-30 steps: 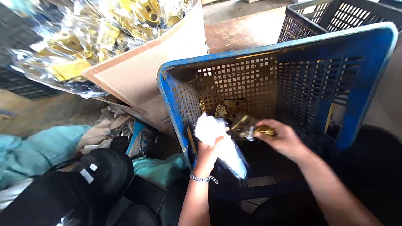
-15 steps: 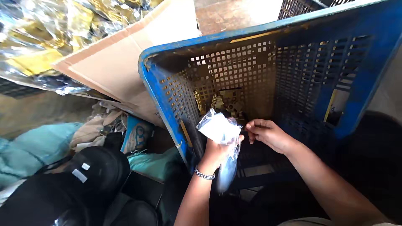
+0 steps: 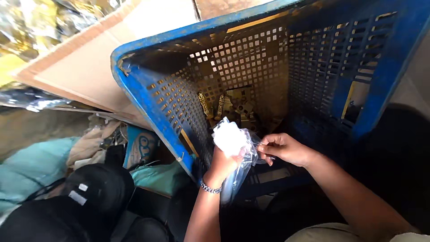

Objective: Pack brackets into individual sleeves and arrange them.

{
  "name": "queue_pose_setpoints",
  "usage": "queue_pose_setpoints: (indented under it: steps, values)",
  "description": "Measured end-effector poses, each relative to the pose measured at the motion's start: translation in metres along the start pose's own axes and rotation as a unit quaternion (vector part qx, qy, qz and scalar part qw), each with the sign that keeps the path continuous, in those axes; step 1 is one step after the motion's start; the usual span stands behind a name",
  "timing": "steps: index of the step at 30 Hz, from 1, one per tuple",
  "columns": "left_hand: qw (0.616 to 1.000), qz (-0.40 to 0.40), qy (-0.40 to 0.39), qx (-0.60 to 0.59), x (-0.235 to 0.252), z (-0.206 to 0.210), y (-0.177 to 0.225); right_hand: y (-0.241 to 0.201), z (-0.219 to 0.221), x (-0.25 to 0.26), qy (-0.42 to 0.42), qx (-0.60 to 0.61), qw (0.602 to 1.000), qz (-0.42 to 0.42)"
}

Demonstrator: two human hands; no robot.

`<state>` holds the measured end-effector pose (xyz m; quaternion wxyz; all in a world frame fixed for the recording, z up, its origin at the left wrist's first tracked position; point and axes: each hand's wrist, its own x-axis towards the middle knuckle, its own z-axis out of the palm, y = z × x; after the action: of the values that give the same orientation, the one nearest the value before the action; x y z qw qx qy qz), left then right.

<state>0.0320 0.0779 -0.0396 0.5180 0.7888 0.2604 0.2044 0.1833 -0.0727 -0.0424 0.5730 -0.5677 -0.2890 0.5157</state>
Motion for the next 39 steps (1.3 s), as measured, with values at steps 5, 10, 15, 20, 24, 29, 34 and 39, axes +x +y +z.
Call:
queue_pose_setpoints:
  steps: [5,10,15,20,24,29,34,39]
  values:
    - [0.978,-0.013,0.171,0.116,0.004,-0.018,-0.006,0.018,0.014,0.005,0.092,0.088,0.992,0.009]
    - [0.964,-0.142,-0.06,-0.216,-0.021,0.006,0.022,0.026,0.038,0.0,0.006,-0.045,0.987,-0.154]
    - [0.988,0.022,0.073,0.133,-0.009,-0.013,-0.008,0.015,-0.003,0.033,0.068,-0.019,0.997,0.011]
    - [0.962,0.012,0.216,0.165,0.017,-0.02,-0.018,0.018,-0.012,0.104,0.115,0.034,0.99,0.078]
    - [0.965,0.037,0.246,0.087,0.032,-0.018,-0.019,0.062,-0.035,0.182,0.182,0.042,0.963,0.193]
    - [0.964,0.019,0.249,0.09,0.03,-0.017,-0.012,0.08,-0.02,0.16,0.273,-0.009,0.941,0.199]
    - [0.973,0.055,0.21,0.076,0.029,-0.013,-0.012,0.064,-0.037,0.058,0.214,0.09,0.97,0.068]
    - [0.983,0.023,0.177,0.049,0.02,-0.005,-0.003,0.006,-0.056,-0.021,0.075,0.065,0.992,-0.078]
